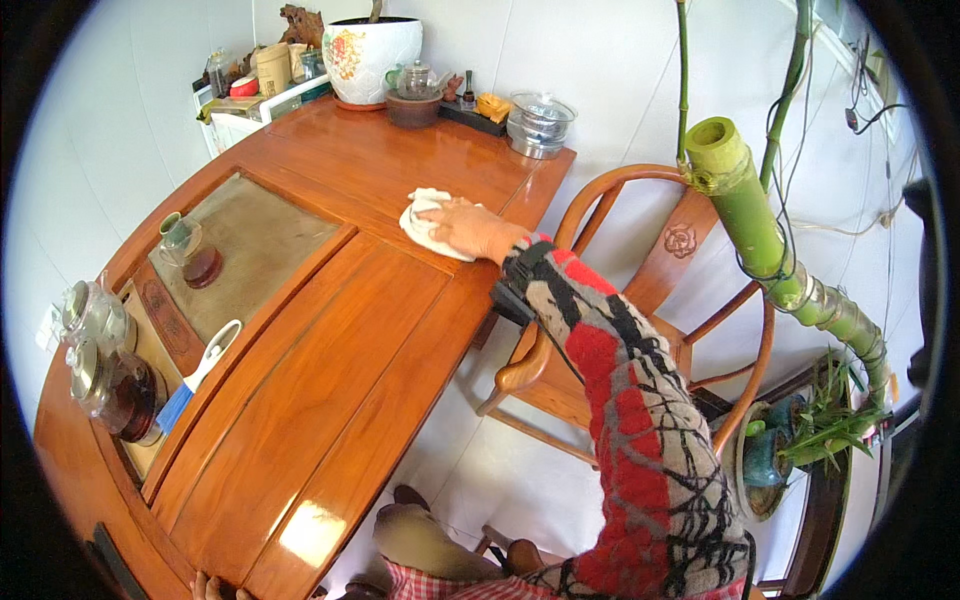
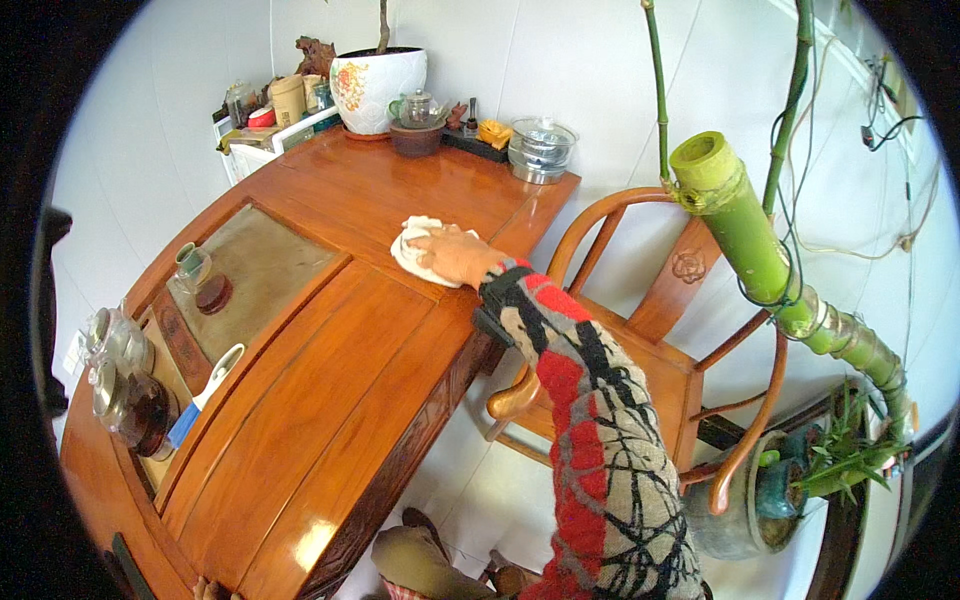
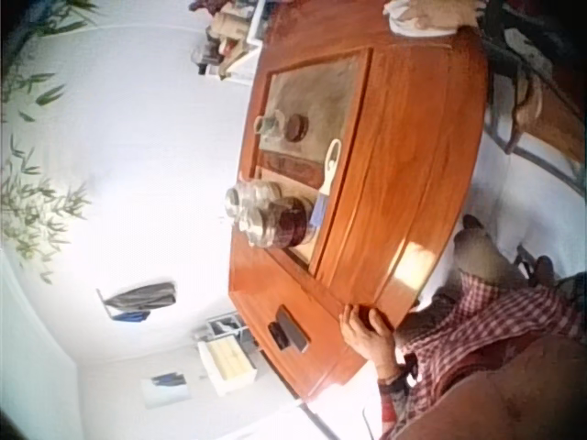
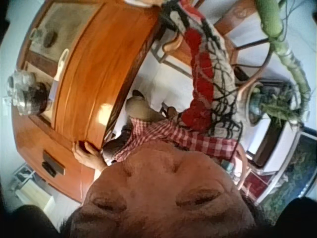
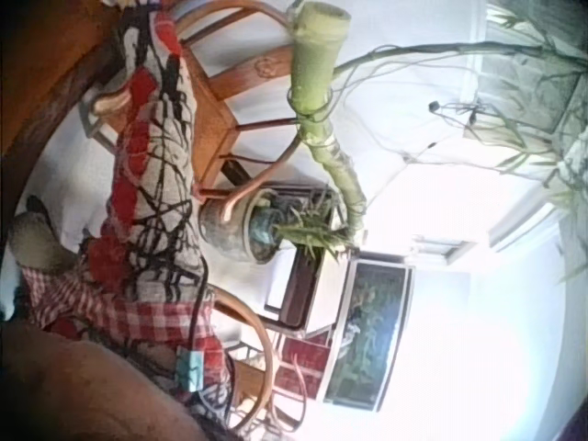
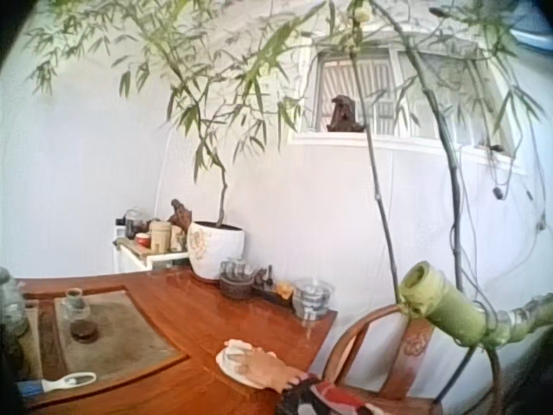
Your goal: The person wipes a wooden table with a cloth, moving around the table to clean different sections. They briefly shift a chair to access the side of the table and continue wiping the surface.
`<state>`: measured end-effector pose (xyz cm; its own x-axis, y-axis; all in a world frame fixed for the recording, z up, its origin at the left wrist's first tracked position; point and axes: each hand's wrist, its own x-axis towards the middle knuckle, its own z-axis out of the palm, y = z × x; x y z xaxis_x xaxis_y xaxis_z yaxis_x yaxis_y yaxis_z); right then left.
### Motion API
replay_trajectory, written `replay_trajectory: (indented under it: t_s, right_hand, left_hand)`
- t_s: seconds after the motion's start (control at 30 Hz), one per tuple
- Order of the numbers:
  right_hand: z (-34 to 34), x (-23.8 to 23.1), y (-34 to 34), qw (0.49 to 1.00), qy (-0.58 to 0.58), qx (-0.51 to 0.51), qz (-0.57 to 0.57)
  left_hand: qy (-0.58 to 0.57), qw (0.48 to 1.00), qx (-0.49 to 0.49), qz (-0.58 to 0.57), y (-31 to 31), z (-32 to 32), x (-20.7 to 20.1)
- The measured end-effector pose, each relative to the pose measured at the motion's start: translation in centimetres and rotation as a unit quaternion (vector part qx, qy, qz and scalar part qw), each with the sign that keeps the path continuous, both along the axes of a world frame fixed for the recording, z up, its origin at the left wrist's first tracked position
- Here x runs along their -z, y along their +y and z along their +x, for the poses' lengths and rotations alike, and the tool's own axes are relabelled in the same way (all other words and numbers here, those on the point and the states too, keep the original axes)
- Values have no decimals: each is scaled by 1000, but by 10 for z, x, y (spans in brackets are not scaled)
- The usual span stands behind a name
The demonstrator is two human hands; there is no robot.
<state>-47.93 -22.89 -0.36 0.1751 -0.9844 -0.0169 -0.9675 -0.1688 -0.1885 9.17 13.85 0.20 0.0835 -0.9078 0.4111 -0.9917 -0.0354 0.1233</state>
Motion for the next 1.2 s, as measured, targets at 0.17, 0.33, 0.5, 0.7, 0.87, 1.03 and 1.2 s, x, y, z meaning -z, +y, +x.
replay_trajectory:
  t_s: [0.17,0.33,0.5,0.7,0.87,1.03,1.2]
  right_hand:
    - [-63,15,-42,992,43,119,-20]
    - [-142,46,-57,974,151,135,-102]
    - [-170,57,-34,966,184,148,-108]
    - [-135,33,10,976,135,151,-83]
    - [-72,22,58,977,18,155,-145]
    - [-12,17,95,985,-8,110,-133]
    - [64,17,138,989,4,66,-131]
  left_hand:
    - [0,1000,14,-11,-1,0,0]
    - [6,1000,10,-19,-3,-4,0]
    - [-15,1000,8,-14,-3,-4,-2]
    - [-6,1000,9,-16,-2,-1,-4]
    - [-7,1000,-2,-12,2,-2,-4]
    - [-6,1000,9,-20,7,3,-2]
    - [-3,1000,1,-18,11,10,4]
